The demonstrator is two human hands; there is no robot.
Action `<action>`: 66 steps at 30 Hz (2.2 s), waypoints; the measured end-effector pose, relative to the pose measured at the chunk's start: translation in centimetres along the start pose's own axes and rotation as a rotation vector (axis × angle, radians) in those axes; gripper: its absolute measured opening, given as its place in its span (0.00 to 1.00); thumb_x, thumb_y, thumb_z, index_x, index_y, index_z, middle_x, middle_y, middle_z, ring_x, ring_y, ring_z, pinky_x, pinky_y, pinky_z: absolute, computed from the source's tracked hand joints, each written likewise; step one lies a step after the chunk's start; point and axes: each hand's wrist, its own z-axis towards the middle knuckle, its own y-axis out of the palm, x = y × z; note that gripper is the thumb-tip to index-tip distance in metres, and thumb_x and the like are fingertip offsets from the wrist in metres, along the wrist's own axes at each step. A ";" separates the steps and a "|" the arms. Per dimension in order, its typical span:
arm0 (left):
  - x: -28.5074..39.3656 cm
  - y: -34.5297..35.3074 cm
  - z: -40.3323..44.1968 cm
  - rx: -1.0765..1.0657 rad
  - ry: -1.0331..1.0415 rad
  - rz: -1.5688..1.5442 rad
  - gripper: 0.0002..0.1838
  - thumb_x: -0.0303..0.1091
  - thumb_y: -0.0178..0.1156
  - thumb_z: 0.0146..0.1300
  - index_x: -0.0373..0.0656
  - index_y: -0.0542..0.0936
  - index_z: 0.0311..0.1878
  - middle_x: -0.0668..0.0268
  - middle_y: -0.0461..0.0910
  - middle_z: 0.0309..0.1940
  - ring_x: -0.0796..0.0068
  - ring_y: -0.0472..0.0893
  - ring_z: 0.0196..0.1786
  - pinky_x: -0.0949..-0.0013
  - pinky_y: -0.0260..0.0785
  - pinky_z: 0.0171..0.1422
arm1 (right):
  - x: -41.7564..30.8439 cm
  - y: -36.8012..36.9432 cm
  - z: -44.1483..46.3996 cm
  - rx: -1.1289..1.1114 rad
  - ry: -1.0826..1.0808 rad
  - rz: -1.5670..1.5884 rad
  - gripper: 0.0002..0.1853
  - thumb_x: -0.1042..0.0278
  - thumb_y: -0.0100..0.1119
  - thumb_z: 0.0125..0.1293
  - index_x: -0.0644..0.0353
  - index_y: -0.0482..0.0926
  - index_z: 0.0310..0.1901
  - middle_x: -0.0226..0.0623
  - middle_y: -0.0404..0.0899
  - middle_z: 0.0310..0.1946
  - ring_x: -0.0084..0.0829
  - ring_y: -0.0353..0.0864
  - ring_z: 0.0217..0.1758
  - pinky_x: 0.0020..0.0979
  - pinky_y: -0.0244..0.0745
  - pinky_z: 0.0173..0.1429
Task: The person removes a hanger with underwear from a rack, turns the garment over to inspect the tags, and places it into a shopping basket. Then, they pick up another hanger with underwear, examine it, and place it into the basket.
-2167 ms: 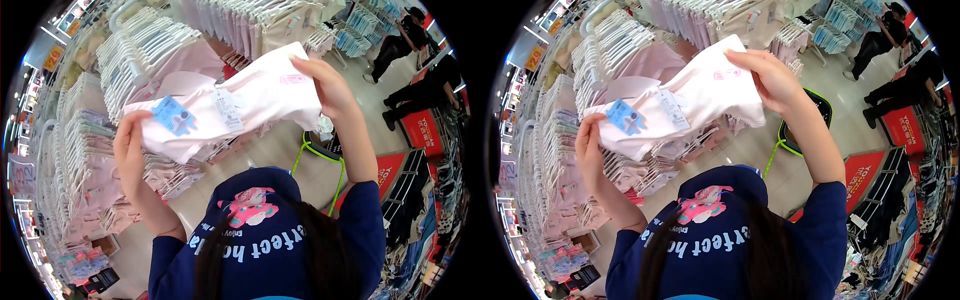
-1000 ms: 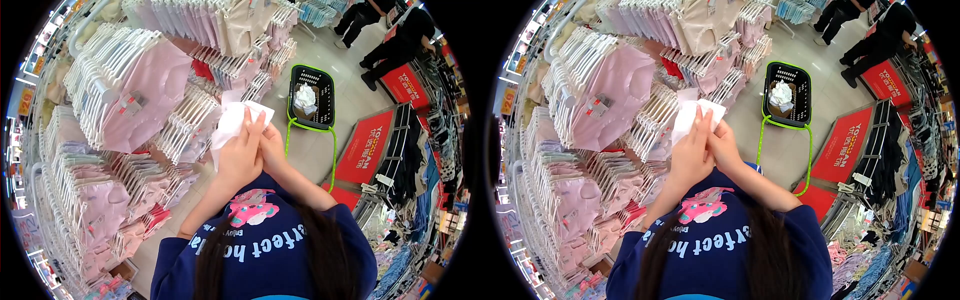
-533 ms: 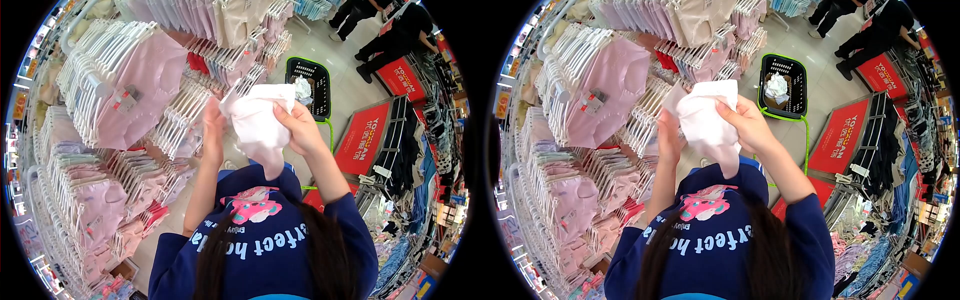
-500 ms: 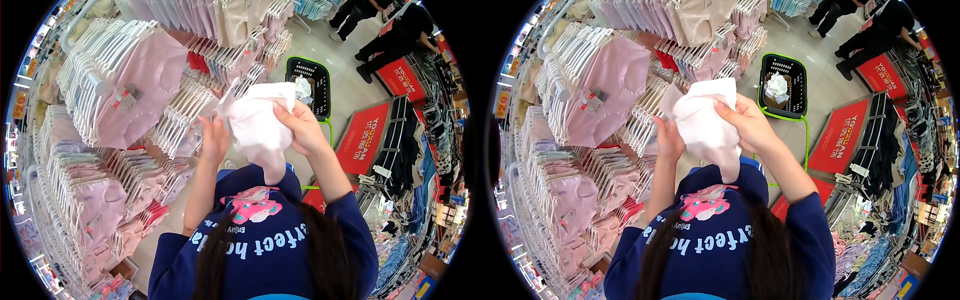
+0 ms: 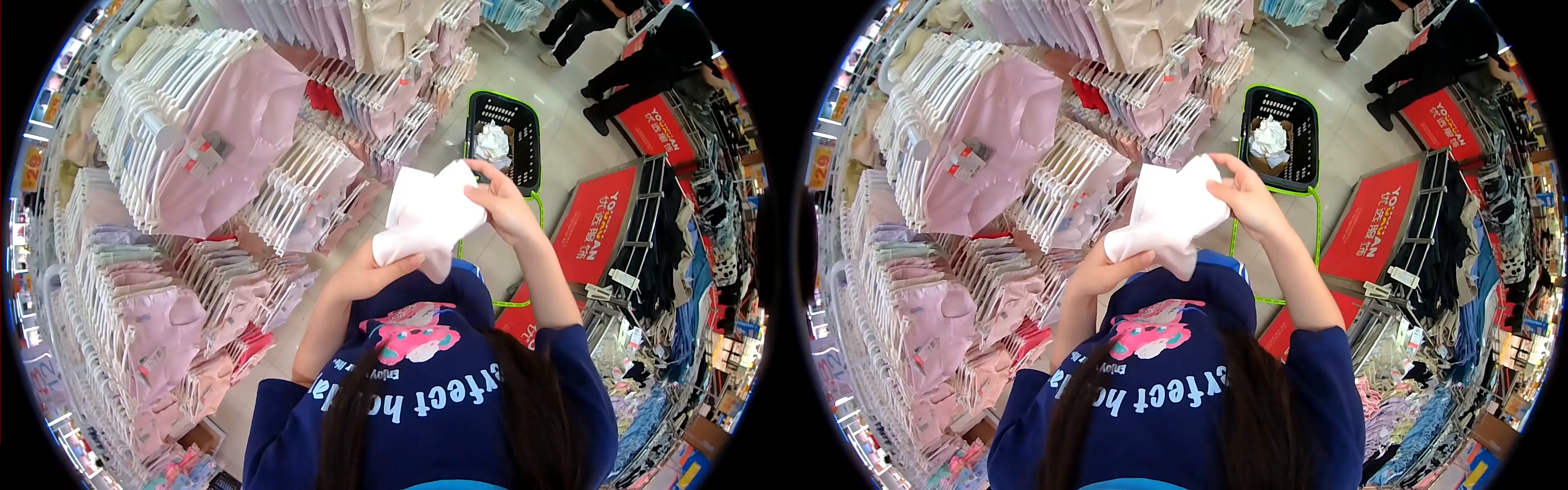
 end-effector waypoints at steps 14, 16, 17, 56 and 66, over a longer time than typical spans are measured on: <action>2.7 -1.8 1.0 0.050 -0.196 -0.088 0.20 0.34 0.56 0.56 0.35 0.68 0.50 0.67 0.72 0.43 0.80 0.70 0.46 0.75 0.63 0.50 | 7.4 3.4 -0.5 -0.404 -0.155 0.358 0.34 0.42 0.31 0.64 0.67 0.60 0.57 0.43 0.60 0.57 0.35 0.59 0.61 0.33 0.53 0.63; 2.1 -2.4 1.1 0.069 -0.273 -0.211 0.21 0.32 0.57 0.55 0.35 0.68 0.51 0.64 0.74 0.42 0.77 0.73 0.44 0.73 0.66 0.48 | 8.6 3.2 -0.3 -0.374 -0.069 0.448 0.31 0.46 0.39 0.62 0.67 0.62 0.55 0.42 0.64 0.54 0.33 0.65 0.57 0.31 0.59 0.59; 1.7 -2.7 1.1 0.076 -0.312 -0.272 0.22 0.32 0.57 0.55 0.35 0.67 0.52 0.63 0.74 0.42 0.75 0.74 0.43 0.71 0.67 0.47 | 8.9 3.3 -0.2 -0.344 -0.070 0.422 0.29 0.49 0.44 0.61 0.67 0.63 0.54 0.41 0.66 0.53 0.31 0.67 0.54 0.31 0.62 0.57; -18.5 -7.5 19.1 0.300 -0.712 0.480 0.38 0.30 0.54 0.57 0.45 0.42 0.65 0.52 0.71 0.45 0.65 0.77 0.40 0.70 0.69 0.40 | 22.9 -46.1 26.3 0.789 0.155 0.520 0.19 0.77 0.44 0.57 0.62 0.66 0.52 0.39 0.74 0.42 0.34 0.74 0.42 0.34 0.70 0.47; -23.6 -8.6 20.3 0.455 -0.837 0.453 0.34 0.31 0.53 0.58 0.46 0.47 0.64 0.56 0.72 0.44 0.72 0.76 0.36 0.74 0.69 0.37 | 28.3 -56.9 38.0 0.907 -0.032 -0.734 0.26 0.80 0.42 0.49 0.54 0.65 0.54 0.49 0.67 0.51 0.48 0.64 0.55 0.37 0.60 0.57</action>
